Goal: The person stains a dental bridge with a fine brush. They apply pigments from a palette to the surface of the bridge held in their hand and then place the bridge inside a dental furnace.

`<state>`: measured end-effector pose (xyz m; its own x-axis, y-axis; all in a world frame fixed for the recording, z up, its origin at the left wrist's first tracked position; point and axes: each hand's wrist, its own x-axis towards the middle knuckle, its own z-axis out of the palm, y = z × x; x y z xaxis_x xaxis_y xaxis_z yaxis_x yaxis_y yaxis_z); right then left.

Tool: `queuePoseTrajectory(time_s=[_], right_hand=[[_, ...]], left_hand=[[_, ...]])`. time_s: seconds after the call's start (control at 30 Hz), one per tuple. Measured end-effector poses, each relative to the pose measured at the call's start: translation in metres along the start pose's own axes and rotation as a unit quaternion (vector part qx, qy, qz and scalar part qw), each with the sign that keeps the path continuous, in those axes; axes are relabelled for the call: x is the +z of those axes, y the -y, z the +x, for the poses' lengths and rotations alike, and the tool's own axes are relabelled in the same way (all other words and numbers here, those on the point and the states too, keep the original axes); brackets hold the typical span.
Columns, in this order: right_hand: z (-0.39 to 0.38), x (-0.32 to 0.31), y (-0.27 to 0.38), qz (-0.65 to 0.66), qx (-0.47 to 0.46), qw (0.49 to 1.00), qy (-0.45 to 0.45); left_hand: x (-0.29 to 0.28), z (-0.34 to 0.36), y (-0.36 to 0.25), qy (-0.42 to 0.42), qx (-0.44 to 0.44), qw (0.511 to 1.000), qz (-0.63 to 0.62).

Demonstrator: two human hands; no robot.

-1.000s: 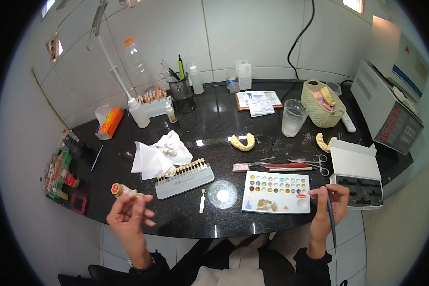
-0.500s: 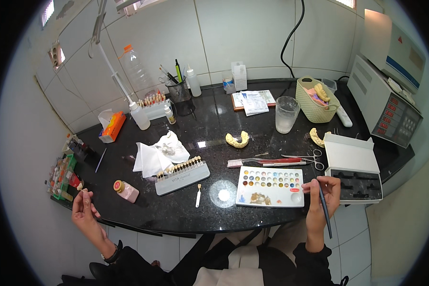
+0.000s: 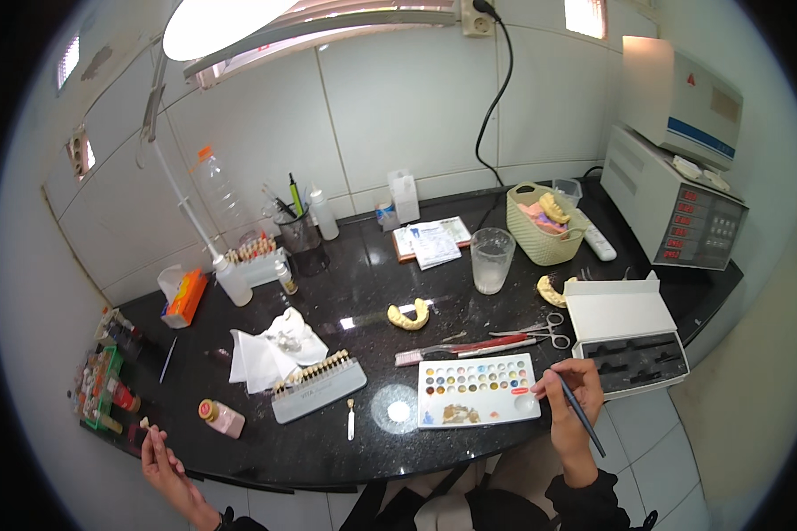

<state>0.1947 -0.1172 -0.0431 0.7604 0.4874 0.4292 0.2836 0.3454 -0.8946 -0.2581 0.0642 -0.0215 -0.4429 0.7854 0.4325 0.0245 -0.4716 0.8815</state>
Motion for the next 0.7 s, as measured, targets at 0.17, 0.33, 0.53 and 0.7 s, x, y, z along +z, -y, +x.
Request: queuePoseTrajectory(time_s=[0.17,0.33,0.53,0.7], right_hand=[[-0.005,-0.014,0.006,-0.050,-0.025,0.998,-0.017],[-0.003,-0.027,0.048,-0.141,-0.133,0.981,0.019],[0.060,-0.026,0.061,-0.414,-0.201,0.873,0.160],[0.076,-0.024,0.026,-0.561,-0.218,0.765,0.230]], left_hand=[[-0.006,0.004,0.024,-0.020,0.012,1.000,-0.012],[0.006,-0.003,0.032,-0.003,0.006,1.000,0.005],[0.022,0.001,0.041,-0.002,-0.010,1.000,-0.006],[0.020,0.006,0.048,-0.018,-0.002,1.000,-0.015]])
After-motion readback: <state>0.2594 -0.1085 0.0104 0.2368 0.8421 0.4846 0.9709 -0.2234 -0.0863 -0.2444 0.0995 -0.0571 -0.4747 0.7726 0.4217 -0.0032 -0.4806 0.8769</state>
